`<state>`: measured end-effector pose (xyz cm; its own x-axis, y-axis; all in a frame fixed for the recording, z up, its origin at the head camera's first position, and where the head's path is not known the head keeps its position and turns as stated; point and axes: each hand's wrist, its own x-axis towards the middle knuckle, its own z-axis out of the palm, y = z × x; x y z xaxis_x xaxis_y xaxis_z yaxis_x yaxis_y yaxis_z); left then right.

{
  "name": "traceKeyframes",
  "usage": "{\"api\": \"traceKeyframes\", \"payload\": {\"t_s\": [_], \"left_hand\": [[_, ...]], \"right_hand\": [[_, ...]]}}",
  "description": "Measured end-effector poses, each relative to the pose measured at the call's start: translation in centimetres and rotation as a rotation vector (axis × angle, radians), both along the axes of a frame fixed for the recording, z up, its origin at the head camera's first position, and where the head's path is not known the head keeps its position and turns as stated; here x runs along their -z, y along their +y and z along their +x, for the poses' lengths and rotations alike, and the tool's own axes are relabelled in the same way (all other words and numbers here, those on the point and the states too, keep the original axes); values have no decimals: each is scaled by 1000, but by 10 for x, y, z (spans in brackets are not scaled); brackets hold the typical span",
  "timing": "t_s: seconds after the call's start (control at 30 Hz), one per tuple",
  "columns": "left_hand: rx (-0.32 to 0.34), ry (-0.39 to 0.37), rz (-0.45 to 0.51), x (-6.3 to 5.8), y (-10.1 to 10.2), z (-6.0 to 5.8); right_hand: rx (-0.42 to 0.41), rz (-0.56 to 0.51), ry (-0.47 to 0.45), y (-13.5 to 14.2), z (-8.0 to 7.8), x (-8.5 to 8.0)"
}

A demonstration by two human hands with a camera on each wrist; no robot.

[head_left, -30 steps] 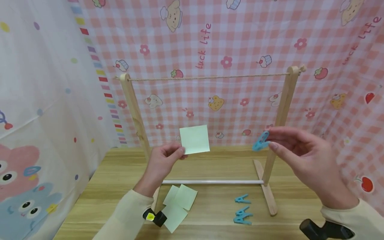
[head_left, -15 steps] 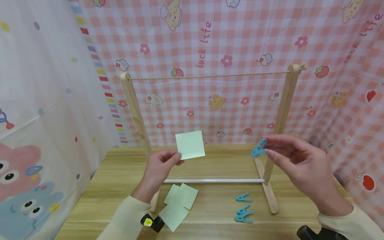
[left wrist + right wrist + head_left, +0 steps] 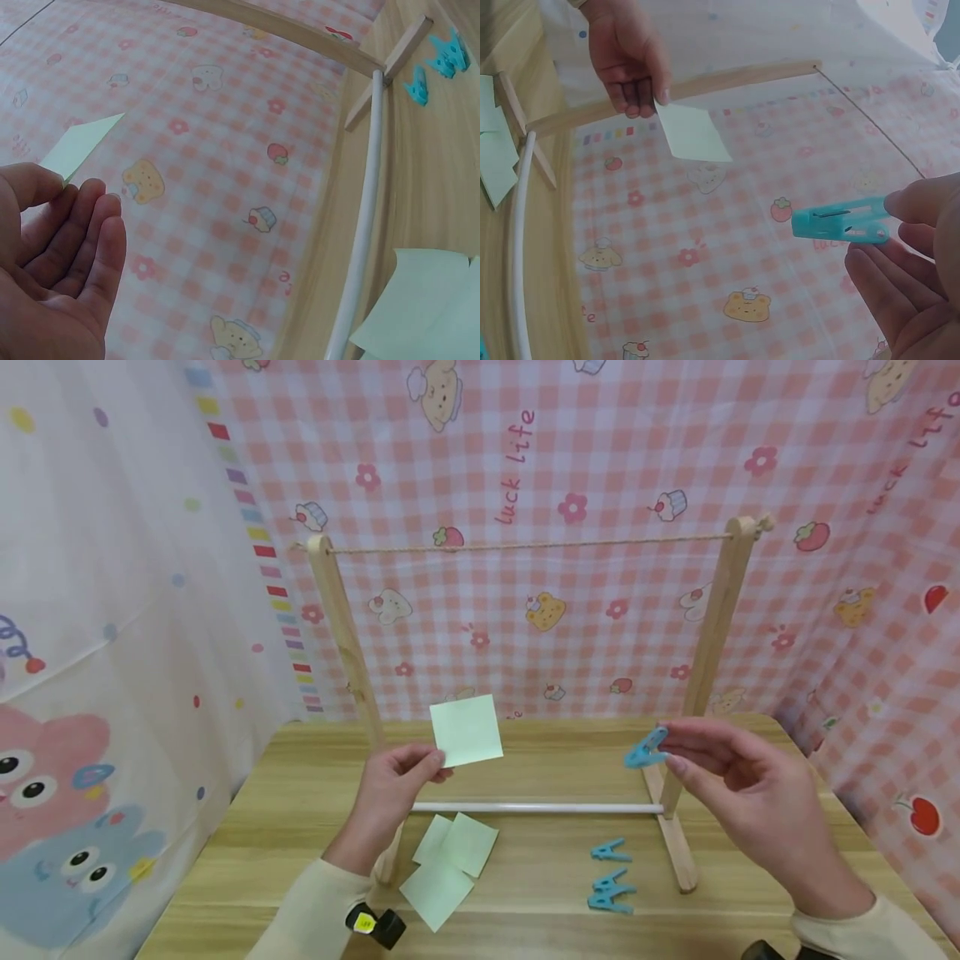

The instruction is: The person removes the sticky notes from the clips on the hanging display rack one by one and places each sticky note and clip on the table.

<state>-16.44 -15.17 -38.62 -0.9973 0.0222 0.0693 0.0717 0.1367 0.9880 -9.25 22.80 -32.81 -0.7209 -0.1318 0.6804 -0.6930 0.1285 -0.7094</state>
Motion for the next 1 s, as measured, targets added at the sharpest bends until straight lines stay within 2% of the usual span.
{"api": "traceKeyframes", "payload": {"t_s": [0.4, 0.63, 0.83, 1.0], "left_hand": [[-53, -55, -30, 11, -16, 5], [-93, -74, 3, 19, -24, 9], [-87, -81, 8, 27, -33, 13], [-96, -86, -4, 36, -39, 17]], "right_hand": [[78, 92, 27, 0, 4, 13], [62, 94, 12, 2, 5, 22], [37, 86, 1, 3, 7, 34], [49, 92, 1, 4, 9, 44]]}}
